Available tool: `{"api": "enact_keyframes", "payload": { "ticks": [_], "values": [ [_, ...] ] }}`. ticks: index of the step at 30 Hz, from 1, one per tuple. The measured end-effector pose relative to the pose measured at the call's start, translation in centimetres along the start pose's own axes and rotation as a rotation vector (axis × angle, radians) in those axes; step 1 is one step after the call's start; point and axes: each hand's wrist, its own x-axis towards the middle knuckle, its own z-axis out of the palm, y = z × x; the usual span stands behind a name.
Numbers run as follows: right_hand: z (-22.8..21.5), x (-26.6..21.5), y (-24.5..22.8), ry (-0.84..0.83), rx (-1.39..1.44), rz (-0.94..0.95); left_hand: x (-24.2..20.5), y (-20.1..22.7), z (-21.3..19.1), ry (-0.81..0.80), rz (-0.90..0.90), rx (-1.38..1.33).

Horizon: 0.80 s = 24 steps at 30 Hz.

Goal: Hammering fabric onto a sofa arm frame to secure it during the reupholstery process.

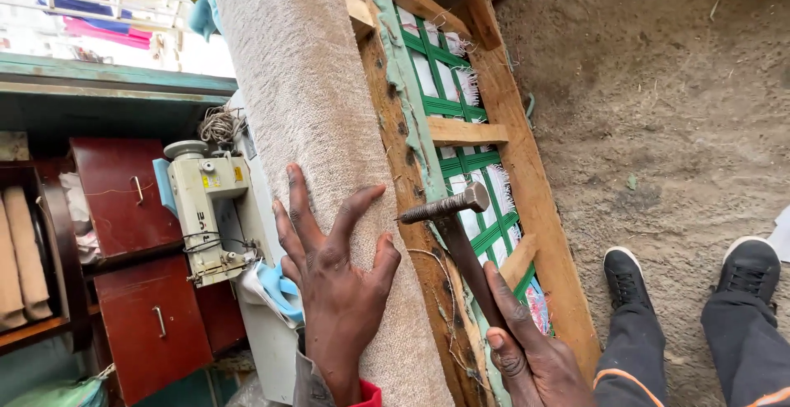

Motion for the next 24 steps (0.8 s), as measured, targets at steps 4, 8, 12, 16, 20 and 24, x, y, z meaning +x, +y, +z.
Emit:
{"api": "enact_keyframes", "payload": {
  "ticks": [4,8,12,16,20,24],
  "values": [
    [0.8,0.6,1.0,0.020,0.182,-0.016,0.1,0.0,0.0,-0.020,-0.031,0.001],
    [0.8,0.3,0.8,0.070,0.153,-0.092,0.1,0.1,0.0,-0.014,-0.004,0.019],
    [1.2,0.4,1.8,0.163,0.105,-0.082,-0.1,0.1,-0.1,0.000,-0.002,0.000],
    [0.9,0.7,0.8,0.096,0.168,-0.262,-0.1,0.0,-0.1,-0.005,-0.001,0.000],
    [1.1,0.0,1.6,0.241,0.065,-0.212,0.0,0.1,-0.1,-0.003,-0.006,-0.005],
    [-0.7,-0.8,-1.4,0.059,-0.475,0.089,0.0,0.3,-0.2,-0.034,-0.050,-0.001]
  ]
}}
